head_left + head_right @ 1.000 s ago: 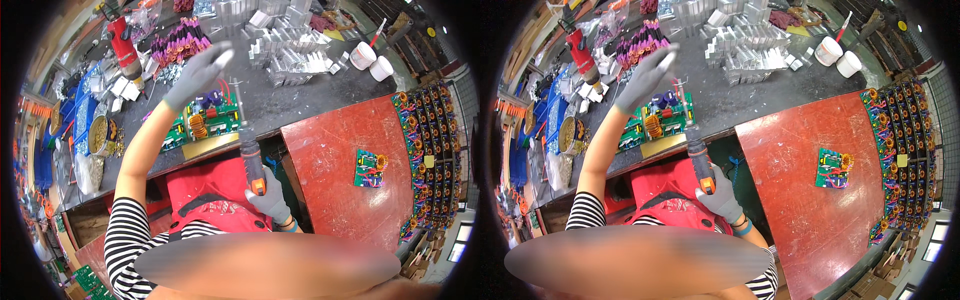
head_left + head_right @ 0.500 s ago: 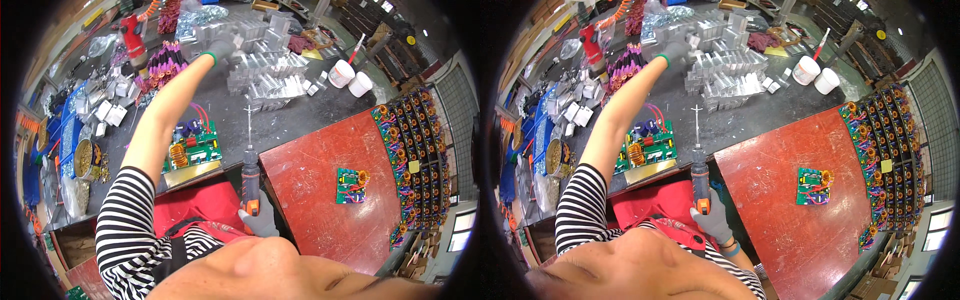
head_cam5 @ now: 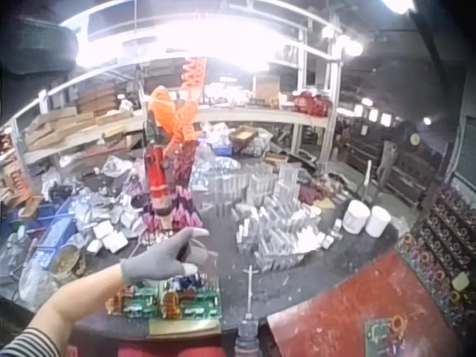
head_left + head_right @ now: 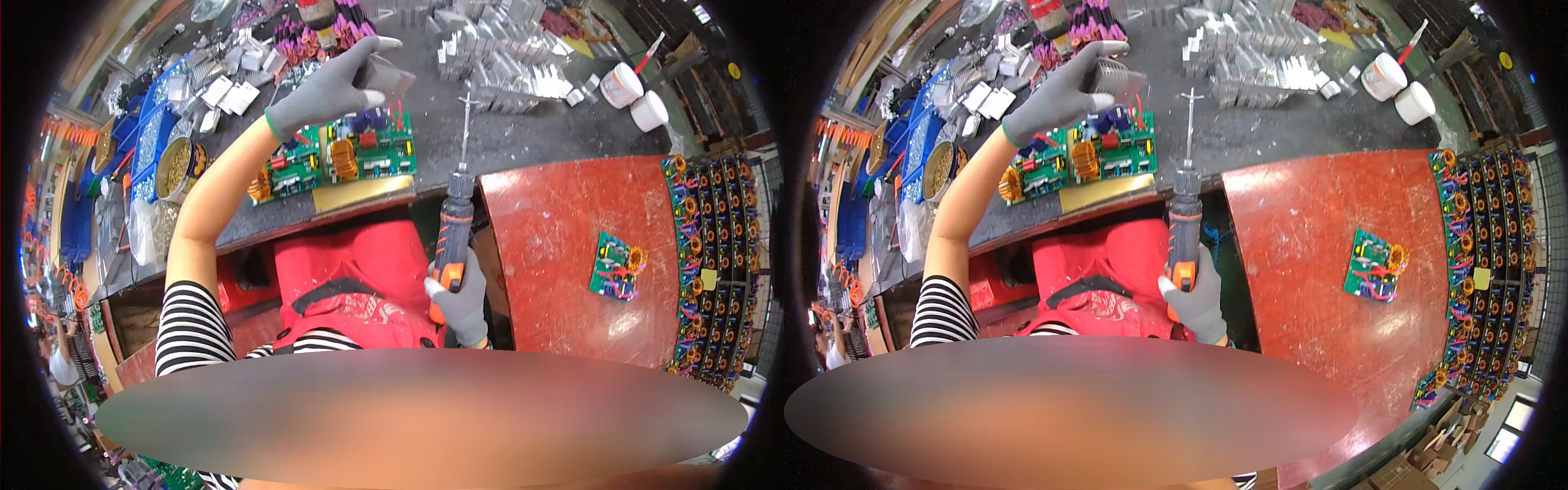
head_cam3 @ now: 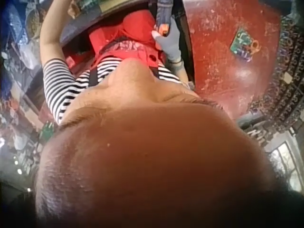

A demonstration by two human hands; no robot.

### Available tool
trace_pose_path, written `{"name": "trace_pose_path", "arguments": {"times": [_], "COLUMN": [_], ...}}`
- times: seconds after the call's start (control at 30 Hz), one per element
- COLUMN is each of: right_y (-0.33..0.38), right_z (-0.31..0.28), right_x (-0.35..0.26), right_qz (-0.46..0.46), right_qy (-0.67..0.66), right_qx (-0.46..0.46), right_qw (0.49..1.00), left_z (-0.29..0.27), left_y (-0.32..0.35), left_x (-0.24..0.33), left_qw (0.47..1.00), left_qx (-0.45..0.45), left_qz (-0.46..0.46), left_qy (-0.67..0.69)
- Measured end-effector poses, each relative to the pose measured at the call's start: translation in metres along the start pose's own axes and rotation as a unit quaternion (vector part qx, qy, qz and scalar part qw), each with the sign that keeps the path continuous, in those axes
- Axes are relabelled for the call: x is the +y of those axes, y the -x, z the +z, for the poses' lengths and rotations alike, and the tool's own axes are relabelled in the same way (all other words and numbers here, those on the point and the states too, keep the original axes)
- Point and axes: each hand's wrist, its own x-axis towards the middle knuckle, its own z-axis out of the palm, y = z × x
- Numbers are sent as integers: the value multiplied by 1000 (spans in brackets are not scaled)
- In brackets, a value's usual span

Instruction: The person assembles electronic components and heatsinks onto printed circuit boards by securing them with screws using an electric screwdriver.

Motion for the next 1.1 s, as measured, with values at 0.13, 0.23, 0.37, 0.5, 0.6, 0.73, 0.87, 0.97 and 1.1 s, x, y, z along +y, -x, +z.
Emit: {"name": "trace_pose_path", "arguments": {"times": [0.13, 0.23, 0.37, 0.5, 0.6, 0.73, 0.87, 0.97, 1.1], "right_y": [12, 17, 25, 32, 37, 41, 41, 41, 38], "right_z": [4, 5, 4, 5, 8, 11, 12, 13, 16], "right_x": [-4, -1, 3, 6, 13, 17, 21, 22, 24], "right_qz": [28, 31, 38, 66, 70, 125, 134, 113, 150], "right_qy": [-42, -36, -19, -21, -34, -85, -104, -65, -109], "right_qx": [9, 10, 9, -21, -40, -73, -85, -116, -146], "right_qw": [999, 999, 999, 997, 996, 986, 982, 985, 972], "left_z": [16, 33, 49, 54, 57, 60, 63, 61, 60], "left_y": [27, 30, 27, 16, 20, 24, 26, 30, 26], "left_x": [9, -8, -12, -19, -25, -28, -29, -32, -19], "left_qw": [976, 956, 939, 942, 946, 957, 971, 974, 977], "left_qx": [-51, -47, -23, -32, -17, 8, 48, 66, 42], "left_qz": [38, 85, 48, 2, 27, 18, -60, -76, -76], "left_qy": [-206, -276, -339, -335, -323, -289, -224, -203, -196]}}
